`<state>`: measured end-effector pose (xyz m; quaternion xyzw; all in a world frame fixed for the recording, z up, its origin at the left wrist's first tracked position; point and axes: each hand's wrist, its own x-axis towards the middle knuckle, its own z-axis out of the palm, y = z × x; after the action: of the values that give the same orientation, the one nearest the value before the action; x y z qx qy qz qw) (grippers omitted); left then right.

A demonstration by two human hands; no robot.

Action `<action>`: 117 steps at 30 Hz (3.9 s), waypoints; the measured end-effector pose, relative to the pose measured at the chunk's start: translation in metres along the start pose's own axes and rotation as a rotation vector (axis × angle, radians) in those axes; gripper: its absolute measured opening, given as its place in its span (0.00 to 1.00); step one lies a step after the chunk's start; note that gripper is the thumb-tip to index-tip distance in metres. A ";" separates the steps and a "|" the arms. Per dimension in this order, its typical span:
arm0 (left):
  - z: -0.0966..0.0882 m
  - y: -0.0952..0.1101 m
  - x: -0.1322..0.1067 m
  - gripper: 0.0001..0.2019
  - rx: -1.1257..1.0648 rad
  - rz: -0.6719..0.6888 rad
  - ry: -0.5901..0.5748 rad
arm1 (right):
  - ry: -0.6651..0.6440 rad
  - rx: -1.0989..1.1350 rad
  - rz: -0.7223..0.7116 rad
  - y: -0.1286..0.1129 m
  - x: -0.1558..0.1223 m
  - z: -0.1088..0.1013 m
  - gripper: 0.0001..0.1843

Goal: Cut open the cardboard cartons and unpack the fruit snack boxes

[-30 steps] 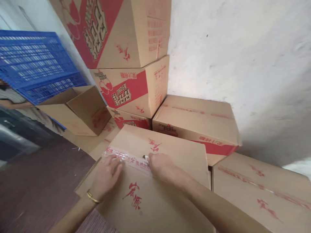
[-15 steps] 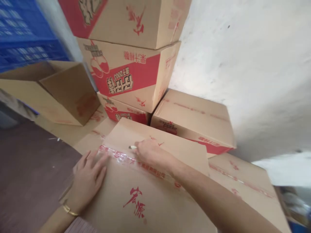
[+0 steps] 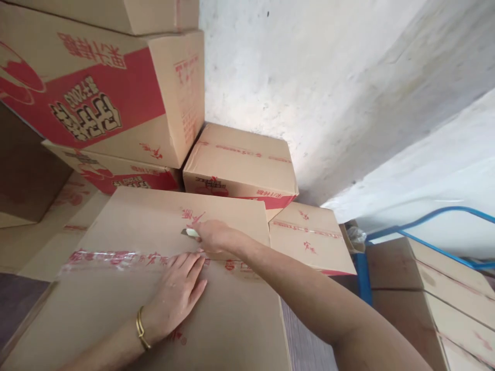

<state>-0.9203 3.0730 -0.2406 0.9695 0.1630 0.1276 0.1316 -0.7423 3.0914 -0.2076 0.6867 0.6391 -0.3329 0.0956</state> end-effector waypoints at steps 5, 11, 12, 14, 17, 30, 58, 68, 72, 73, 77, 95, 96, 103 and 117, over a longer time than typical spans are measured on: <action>-0.007 0.003 0.018 0.13 0.007 -0.085 -0.107 | 0.029 0.025 -0.023 0.004 0.005 0.001 0.13; -0.017 0.003 0.043 0.13 -0.039 -0.198 -0.194 | -0.065 0.252 -0.080 0.012 0.005 -0.009 0.11; -0.019 0.003 0.045 0.12 -0.041 -0.202 -0.197 | -0.087 0.344 -0.113 0.016 0.004 -0.012 0.11; -0.023 0.003 0.049 0.13 -0.039 -0.201 -0.215 | -0.086 0.537 -0.190 0.028 0.000 -0.019 0.10; -0.028 0.004 0.055 0.16 -0.020 -0.226 -0.259 | 0.080 0.611 -0.137 0.054 -0.022 -0.023 0.11; -0.025 0.012 0.069 0.17 0.124 -0.271 -0.298 | 0.521 0.149 0.102 0.032 -0.101 0.066 0.10; -0.024 -0.007 0.075 0.17 0.145 -0.126 -0.345 | 0.924 0.991 0.761 0.057 -0.134 0.103 0.18; -0.026 -0.009 0.072 0.17 0.124 -0.098 -0.303 | 1.051 1.006 0.624 0.038 -0.124 0.101 0.16; -0.033 -0.017 0.061 0.17 0.072 -0.107 -0.252 | 1.198 0.845 0.701 0.010 -0.124 0.098 0.22; -0.033 -0.019 0.058 0.17 0.060 -0.108 -0.233 | 1.225 0.799 0.731 0.002 -0.124 0.097 0.22; -0.031 -0.023 0.055 0.17 0.036 -0.107 -0.185 | 1.282 0.686 0.768 -0.011 -0.123 0.095 0.23; -0.021 -0.026 0.067 0.16 0.019 -0.094 -0.221 | 1.148 0.901 0.464 -0.001 -0.123 0.097 0.18; -0.022 -0.028 0.066 0.17 0.013 -0.091 -0.218 | 1.160 0.860 0.470 -0.007 -0.125 0.099 0.18; -0.025 -0.035 0.067 0.16 -0.044 -0.106 -0.189 | 1.198 0.782 0.375 -0.022 -0.126 0.104 0.16; -0.012 -0.057 0.100 0.14 -0.146 -0.101 -0.215 | 1.224 0.749 0.361 -0.001 -0.102 0.084 0.16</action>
<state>-0.8488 3.1622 -0.2261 0.9560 0.1868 0.0278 0.2246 -0.7673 2.9624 -0.2120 0.8307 0.2989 -0.0652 -0.4652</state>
